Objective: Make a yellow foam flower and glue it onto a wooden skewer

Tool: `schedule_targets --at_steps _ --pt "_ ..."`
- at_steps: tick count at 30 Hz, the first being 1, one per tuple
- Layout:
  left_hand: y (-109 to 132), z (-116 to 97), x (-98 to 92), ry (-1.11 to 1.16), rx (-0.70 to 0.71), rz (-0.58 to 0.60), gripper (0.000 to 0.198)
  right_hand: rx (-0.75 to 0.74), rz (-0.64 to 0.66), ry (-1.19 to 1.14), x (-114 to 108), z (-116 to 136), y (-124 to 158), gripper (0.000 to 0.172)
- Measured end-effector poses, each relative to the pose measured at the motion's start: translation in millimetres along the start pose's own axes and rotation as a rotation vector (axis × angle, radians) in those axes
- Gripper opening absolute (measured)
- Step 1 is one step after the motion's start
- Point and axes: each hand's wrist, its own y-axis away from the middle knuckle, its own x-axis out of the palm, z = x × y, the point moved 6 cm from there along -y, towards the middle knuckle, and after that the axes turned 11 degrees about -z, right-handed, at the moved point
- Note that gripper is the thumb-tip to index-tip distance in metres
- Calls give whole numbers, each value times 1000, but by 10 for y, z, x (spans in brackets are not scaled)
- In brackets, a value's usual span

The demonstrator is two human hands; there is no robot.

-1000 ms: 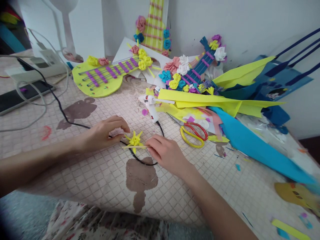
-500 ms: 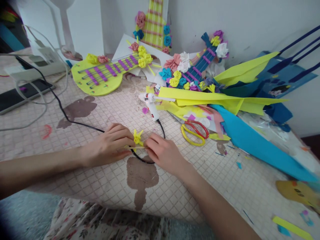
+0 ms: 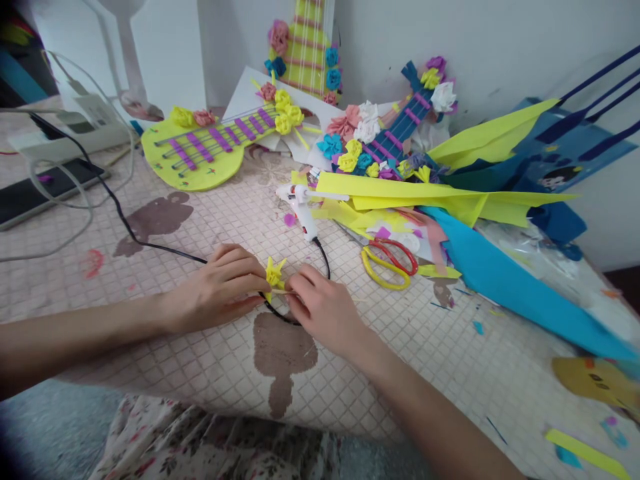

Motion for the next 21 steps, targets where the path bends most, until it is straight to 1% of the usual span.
schedule_targets --at_steps 4,7,13,17,19,21 --pt "2 32 -26 33 -24 -33 12 49 -31 4 19 75 10 10" --pt "3 49 -11 31 -32 -18 10 62 -56 9 40 114 12 10" --pt "-17 66 -17 62 -75 -8 8 112 -52 16 83 105 4 9" --pt "-5 169 -31 81 -127 9 16 131 -55 6 99 115 -4 10" --pt "-1 234 -58 73 -152 -19 18 133 -56 6 107 125 -7 11" --pt "1 271 -65 84 -168 -19 17 139 -55 9 115 131 -10 12"
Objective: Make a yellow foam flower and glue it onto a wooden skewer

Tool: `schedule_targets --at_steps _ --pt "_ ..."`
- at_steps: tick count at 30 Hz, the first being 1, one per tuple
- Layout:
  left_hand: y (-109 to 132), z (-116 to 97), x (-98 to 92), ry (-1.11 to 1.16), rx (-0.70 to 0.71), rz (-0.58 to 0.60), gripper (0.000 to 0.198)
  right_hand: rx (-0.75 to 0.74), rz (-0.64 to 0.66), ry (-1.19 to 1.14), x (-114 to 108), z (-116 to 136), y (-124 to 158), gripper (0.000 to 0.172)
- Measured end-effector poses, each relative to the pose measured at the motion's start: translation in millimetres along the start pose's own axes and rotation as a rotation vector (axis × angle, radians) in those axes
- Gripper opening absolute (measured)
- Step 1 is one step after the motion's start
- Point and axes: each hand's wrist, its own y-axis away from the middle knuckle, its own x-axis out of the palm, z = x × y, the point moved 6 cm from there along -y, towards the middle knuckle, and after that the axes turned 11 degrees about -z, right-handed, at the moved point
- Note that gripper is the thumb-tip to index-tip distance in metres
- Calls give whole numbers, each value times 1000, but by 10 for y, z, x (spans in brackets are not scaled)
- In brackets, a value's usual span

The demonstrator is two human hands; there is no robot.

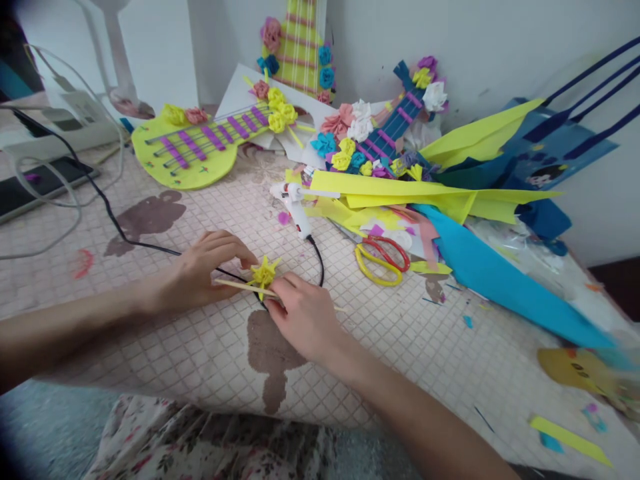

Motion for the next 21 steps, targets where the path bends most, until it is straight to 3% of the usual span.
schedule_targets --at_steps 5,21 --pt "-3 -39 30 35 8 50 9 3 11 10 20 13 -9 12" --pt "-1 -29 44 47 9 46 7 -21 5 0 27 29 -17 13"
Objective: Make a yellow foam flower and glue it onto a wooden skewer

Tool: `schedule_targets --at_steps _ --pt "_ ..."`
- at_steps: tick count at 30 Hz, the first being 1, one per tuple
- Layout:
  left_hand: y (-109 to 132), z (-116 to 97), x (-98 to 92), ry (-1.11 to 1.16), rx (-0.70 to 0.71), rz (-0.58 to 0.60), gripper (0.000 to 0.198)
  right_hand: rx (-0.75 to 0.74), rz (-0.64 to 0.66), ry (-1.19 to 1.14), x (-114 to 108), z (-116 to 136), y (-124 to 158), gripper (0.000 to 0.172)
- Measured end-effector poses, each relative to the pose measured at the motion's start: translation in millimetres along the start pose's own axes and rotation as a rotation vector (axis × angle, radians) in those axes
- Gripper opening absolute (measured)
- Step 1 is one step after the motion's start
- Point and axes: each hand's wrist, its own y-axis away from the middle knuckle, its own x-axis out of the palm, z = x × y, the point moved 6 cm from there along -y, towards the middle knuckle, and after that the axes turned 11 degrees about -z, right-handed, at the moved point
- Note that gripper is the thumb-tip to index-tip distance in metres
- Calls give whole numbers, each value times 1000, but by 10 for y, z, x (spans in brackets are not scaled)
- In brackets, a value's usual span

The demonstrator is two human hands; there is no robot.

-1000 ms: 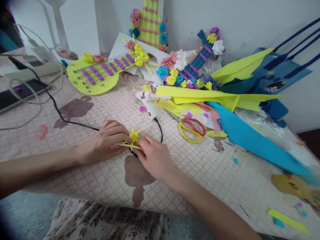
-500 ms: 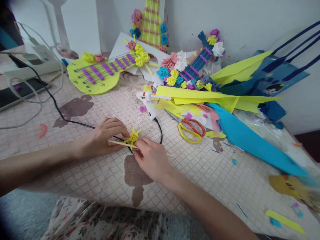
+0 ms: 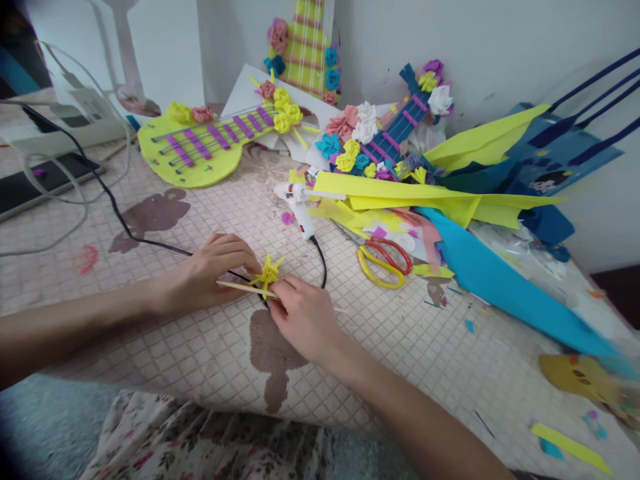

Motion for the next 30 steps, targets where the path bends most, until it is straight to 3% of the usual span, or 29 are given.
schedule_targets --at_steps 30 --pt "10 -7 1 10 21 -10 8 -4 -15 1 9 -3 -3 14"
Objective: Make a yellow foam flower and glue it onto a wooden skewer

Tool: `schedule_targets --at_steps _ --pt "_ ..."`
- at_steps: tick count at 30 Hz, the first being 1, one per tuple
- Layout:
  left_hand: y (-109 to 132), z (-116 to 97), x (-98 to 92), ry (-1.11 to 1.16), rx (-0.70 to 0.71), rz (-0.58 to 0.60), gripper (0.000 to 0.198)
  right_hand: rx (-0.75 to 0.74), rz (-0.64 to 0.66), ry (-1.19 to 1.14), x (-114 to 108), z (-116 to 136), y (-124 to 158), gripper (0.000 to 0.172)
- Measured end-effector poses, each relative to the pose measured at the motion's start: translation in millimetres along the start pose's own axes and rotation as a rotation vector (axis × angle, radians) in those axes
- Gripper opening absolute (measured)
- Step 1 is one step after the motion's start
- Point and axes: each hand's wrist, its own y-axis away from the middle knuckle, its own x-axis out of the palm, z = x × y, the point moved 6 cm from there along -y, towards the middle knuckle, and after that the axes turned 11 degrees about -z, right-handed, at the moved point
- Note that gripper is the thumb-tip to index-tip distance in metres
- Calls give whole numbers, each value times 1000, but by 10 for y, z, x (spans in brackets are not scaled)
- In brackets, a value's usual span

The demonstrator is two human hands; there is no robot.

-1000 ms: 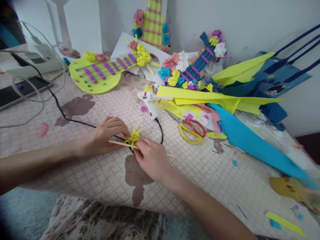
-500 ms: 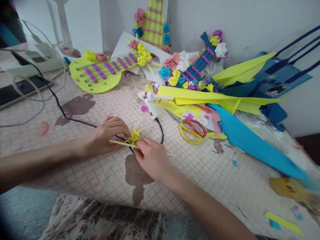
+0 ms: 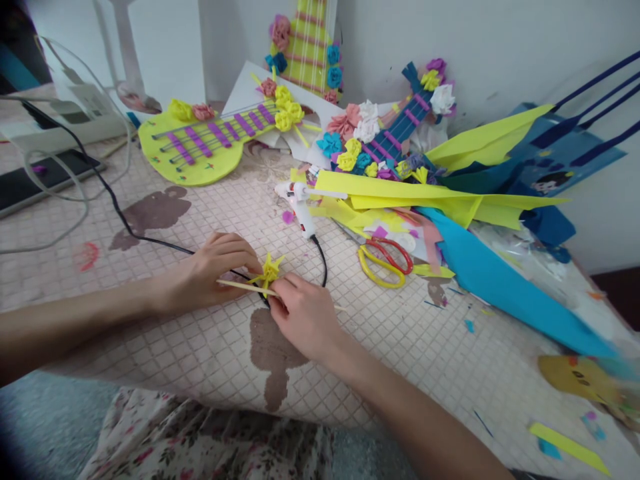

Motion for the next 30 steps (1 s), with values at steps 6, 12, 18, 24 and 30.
schedule_targets --at_steps 6,12,18,24,30 --pt "1 3 8 2 -3 5 6 4 7 -1 8 -9 3 13" --pt "6 9 28 9 -7 13 5 7 17 8 14 -5 6 13" --pt "13 13 35 14 -4 7 5 18 15 2 11 -16 9 12" --pt "-1 -2 17 15 -15 15 6 32 13 -8 12 -17 2 11" --pt "-5 -1 27 23 -10 13 5 20 8 -18 16 -6 1 12"
